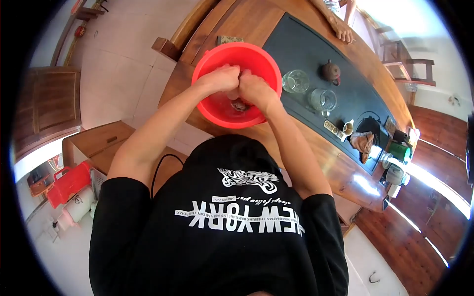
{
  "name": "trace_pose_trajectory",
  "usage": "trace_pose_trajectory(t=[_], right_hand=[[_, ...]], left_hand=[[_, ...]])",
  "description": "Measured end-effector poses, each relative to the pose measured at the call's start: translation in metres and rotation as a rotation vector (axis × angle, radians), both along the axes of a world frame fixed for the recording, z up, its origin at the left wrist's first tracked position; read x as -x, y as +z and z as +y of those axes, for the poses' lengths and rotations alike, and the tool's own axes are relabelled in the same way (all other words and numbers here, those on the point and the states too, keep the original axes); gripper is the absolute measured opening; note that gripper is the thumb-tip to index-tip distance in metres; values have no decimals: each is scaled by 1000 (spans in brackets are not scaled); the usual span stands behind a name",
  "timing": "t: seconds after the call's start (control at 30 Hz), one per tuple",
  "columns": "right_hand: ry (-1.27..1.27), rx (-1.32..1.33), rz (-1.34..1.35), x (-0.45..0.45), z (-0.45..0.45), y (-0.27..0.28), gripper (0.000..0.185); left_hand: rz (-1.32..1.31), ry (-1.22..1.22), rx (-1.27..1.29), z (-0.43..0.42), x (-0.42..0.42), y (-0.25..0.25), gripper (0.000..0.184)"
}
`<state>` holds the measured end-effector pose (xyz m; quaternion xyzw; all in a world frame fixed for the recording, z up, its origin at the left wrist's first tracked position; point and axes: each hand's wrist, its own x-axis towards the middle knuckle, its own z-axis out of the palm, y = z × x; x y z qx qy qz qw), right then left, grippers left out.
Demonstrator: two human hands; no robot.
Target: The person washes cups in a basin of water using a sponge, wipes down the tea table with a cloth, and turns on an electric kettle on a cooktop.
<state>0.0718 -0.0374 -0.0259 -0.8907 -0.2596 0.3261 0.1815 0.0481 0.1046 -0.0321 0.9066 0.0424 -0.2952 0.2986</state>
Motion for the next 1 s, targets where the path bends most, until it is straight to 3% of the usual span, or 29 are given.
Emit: trace_pose_trajectory(t=[0.07,0.17,0.3,0.4,0.47,0.57,0.67,0.73,0.77,0.83,0.93,1.0], right_hand=[[-2,-50,29,6,-8,3,39],[-57,-316,-230,15,-16,0,45],[-70,-378,-241,25,-18,30,50],[-105,-353,-179,29,-16,33,51],[-221,-476,212,25,-13,30,53],[-293,-551,303,24,-11,15,46],[-411,-671,507,27,-11,17,39],[-465,-737,611,28,-10,25,36],[-507,-788,707,30,-9,30,31],[-552,-838,809,32,-7,32,27],[-571,-856,903,33,-6,32,31],[-547,-707,993,32,-5,34,28]], left_hand=[[-41,24,53,6,6,-2,33],[-81,44,101,13,18,15,35],[-101,148,263,24,35,51,37],[-57,214,249,28,39,70,36],[-76,247,257,27,43,70,37],[-58,241,236,28,46,67,38],[-28,343,377,25,51,83,54],[-12,357,474,33,55,85,75],[-9,358,474,35,59,81,75],[-336,233,512,37,67,69,71],[-446,240,459,33,80,67,66],[-564,176,378,31,81,59,63]])
